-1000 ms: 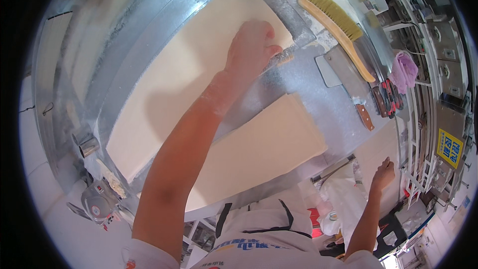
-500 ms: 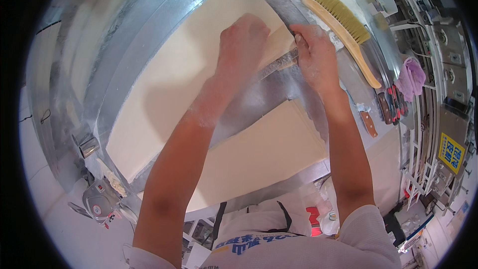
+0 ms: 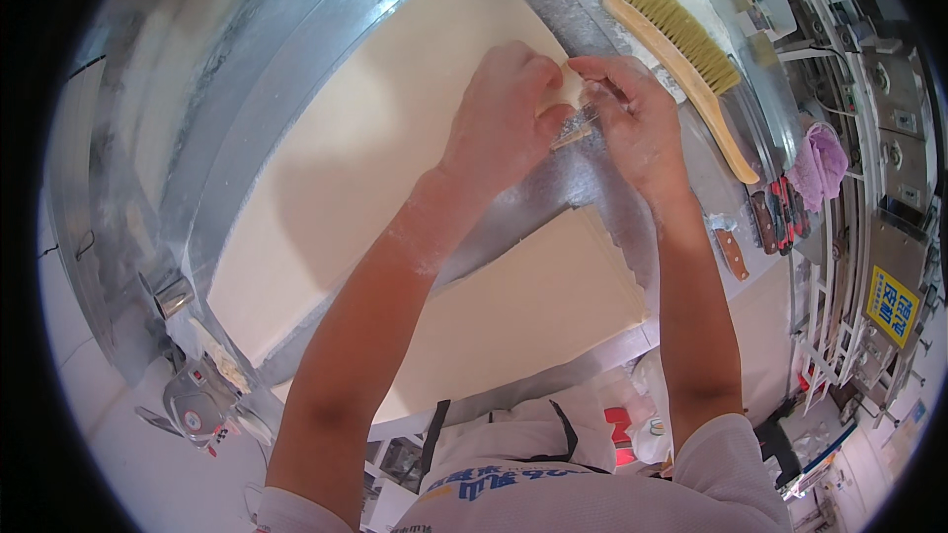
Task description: The person prepares dough on a metal work surface by repeatedly folding, flipping, and smoothing it by hand.
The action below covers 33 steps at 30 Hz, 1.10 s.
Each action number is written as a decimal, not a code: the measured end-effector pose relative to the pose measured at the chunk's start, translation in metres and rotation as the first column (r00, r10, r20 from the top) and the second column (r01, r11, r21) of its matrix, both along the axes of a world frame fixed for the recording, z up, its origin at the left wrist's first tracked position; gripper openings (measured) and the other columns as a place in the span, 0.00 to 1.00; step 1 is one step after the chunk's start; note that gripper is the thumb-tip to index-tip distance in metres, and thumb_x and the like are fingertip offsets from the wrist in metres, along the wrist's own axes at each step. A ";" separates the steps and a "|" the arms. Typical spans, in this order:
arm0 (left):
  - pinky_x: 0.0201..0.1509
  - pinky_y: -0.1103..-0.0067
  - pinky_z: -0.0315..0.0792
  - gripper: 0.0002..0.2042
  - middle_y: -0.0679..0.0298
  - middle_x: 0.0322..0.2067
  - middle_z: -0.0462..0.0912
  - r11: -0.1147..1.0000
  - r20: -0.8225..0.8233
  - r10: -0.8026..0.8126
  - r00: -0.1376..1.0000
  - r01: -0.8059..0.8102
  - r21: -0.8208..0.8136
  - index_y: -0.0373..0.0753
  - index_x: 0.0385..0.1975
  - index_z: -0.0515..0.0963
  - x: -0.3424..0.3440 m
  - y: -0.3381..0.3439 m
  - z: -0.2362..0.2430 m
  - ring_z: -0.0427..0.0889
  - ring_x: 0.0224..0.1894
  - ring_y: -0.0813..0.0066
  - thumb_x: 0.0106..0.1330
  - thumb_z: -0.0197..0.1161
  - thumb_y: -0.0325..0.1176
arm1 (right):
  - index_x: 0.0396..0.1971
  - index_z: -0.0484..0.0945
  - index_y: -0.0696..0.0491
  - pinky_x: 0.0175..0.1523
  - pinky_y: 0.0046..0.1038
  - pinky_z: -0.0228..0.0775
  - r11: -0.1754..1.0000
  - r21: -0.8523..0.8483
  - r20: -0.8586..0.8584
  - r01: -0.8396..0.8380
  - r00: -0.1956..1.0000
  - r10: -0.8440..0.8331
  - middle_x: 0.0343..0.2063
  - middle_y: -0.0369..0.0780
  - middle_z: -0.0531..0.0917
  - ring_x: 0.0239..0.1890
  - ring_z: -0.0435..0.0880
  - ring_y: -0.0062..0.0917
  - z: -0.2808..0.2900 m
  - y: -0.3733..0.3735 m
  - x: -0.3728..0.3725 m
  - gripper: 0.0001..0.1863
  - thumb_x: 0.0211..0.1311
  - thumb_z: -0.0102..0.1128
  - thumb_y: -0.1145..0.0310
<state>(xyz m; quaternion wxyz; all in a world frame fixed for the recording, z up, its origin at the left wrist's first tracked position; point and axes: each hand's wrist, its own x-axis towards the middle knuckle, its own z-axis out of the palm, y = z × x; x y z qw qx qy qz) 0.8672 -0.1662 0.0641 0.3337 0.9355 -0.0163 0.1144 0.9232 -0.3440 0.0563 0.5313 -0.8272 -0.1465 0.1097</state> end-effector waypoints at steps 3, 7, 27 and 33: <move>0.47 0.66 0.83 0.07 0.59 0.42 0.83 0.998 -0.167 0.042 0.985 -0.050 -0.046 0.38 0.36 0.85 0.001 0.004 0.001 0.87 0.41 0.58 0.62 0.77 0.27 | 0.53 0.89 0.53 0.53 0.32 0.79 1.000 0.028 -0.061 0.008 0.998 -0.006 0.44 0.44 0.87 0.42 0.86 0.33 0.000 0.001 0.000 0.14 0.72 0.63 0.76; 0.45 0.67 0.83 0.06 0.58 0.41 0.83 0.999 -0.173 0.004 0.985 -0.013 -0.053 0.37 0.34 0.86 0.002 0.011 0.001 0.88 0.38 0.59 0.63 0.77 0.28 | 0.52 0.89 0.54 0.52 0.30 0.78 0.998 0.045 -0.097 0.047 0.994 -0.043 0.44 0.44 0.89 0.41 0.86 0.31 -0.005 0.002 0.002 0.13 0.72 0.66 0.74; 0.44 0.82 0.78 0.06 0.66 0.37 0.87 0.670 -0.231 0.343 0.910 -0.410 -0.619 0.33 0.42 0.82 0.004 0.021 0.005 0.83 0.36 0.83 0.70 0.71 0.25 | 0.51 0.84 0.62 0.53 0.27 0.81 0.959 0.283 -0.386 -0.017 0.913 0.130 0.42 0.42 0.90 0.45 0.90 0.26 0.033 0.024 -0.023 0.13 0.80 0.59 0.69; 0.48 0.79 0.80 0.07 0.66 0.42 0.87 0.848 -0.071 0.240 0.968 -0.245 -0.469 0.37 0.45 0.82 -0.014 0.015 0.024 0.85 0.40 0.79 0.70 0.67 0.21 | 0.40 0.86 0.66 0.53 0.32 0.87 0.782 0.433 -0.735 0.448 0.678 0.019 0.40 0.47 0.89 0.39 0.90 0.29 0.031 0.045 0.006 0.23 0.76 0.67 0.55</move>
